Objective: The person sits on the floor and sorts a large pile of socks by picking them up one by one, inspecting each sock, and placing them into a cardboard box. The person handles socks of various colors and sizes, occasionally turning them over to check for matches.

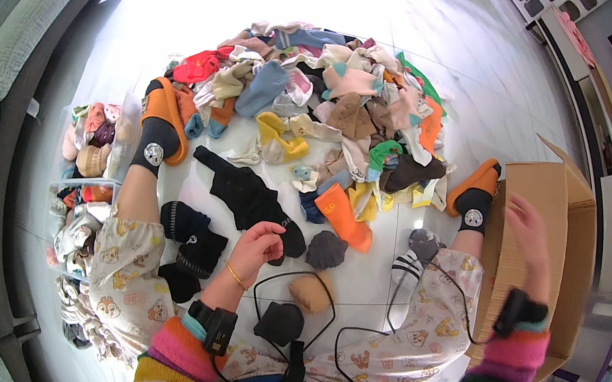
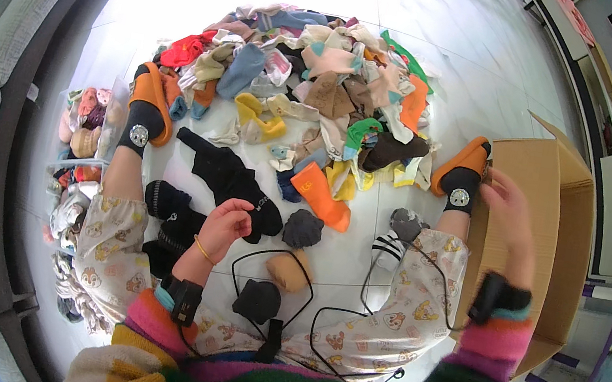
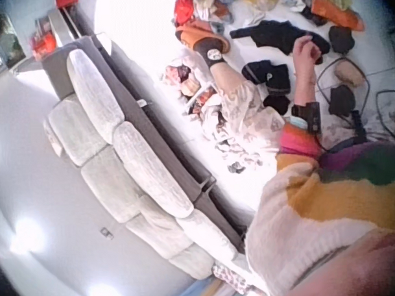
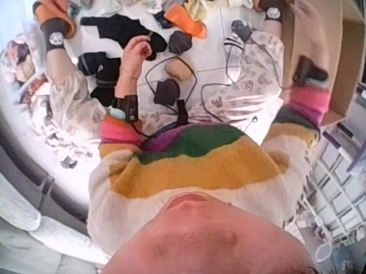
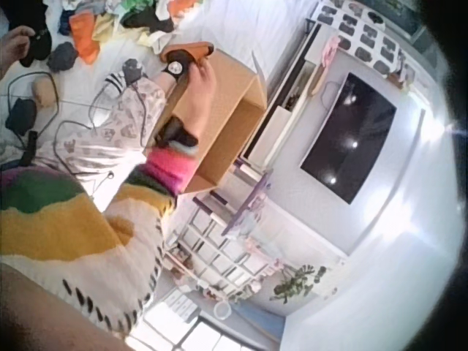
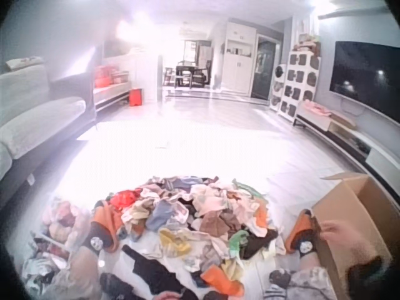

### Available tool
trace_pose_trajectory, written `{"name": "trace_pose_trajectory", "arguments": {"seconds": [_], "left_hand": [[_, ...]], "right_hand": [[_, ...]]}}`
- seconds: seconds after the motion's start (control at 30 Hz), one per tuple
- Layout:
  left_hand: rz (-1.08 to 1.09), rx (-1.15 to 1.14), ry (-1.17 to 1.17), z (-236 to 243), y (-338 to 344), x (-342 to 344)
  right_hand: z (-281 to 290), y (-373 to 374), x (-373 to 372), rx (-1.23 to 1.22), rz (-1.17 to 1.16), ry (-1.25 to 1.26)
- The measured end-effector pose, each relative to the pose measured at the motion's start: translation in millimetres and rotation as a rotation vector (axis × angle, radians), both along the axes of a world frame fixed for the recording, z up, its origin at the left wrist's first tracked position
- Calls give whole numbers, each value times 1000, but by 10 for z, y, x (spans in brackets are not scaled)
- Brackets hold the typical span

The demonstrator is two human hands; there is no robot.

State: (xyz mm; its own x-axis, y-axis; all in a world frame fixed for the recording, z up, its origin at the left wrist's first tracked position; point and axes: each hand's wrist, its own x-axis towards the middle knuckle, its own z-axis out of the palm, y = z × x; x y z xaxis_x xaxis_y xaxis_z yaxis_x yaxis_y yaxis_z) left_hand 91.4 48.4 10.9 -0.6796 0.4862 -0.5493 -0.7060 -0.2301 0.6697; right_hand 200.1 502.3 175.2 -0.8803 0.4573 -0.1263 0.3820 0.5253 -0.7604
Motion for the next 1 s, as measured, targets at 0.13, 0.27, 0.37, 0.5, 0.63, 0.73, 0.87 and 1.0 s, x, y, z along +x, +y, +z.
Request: {"name": "trace_pose_trajectory", "arguments": {"seconds": [0.13, 0.27, 0.37, 0.5, 0.63, 0.73, 0.87, 1.0], "left_hand": [[39, -6, -35, -77, -52, -29], [85, 1, -71, -192, -92, -123], [109, -43, -86, -255, -133, -200], [165, -12, -87, -307, -123, -324], [128, -16, -34, -266, -66, -355], [39, 21, 55, -138, 42, -408], [-110, 4, 144, 167, 399, -542], [42, 256, 70, 436, 834, -600]], "right_hand": [[-637, -506, -1092, -179, 345, -75], [-1323, -629, -1938, 243, 153, -100], [-1742, -528, -2440, 530, -43, 121], [-2014, -424, -2799, 432, -187, -46], [-1792, -486, -2639, -194, -295, 320], [-1309, -617, -2286, -786, -326, 576], [-771, -1142, -1665, -1302, -133, 489], [-731, -1885, -1293, -1124, -25, 164]]}}
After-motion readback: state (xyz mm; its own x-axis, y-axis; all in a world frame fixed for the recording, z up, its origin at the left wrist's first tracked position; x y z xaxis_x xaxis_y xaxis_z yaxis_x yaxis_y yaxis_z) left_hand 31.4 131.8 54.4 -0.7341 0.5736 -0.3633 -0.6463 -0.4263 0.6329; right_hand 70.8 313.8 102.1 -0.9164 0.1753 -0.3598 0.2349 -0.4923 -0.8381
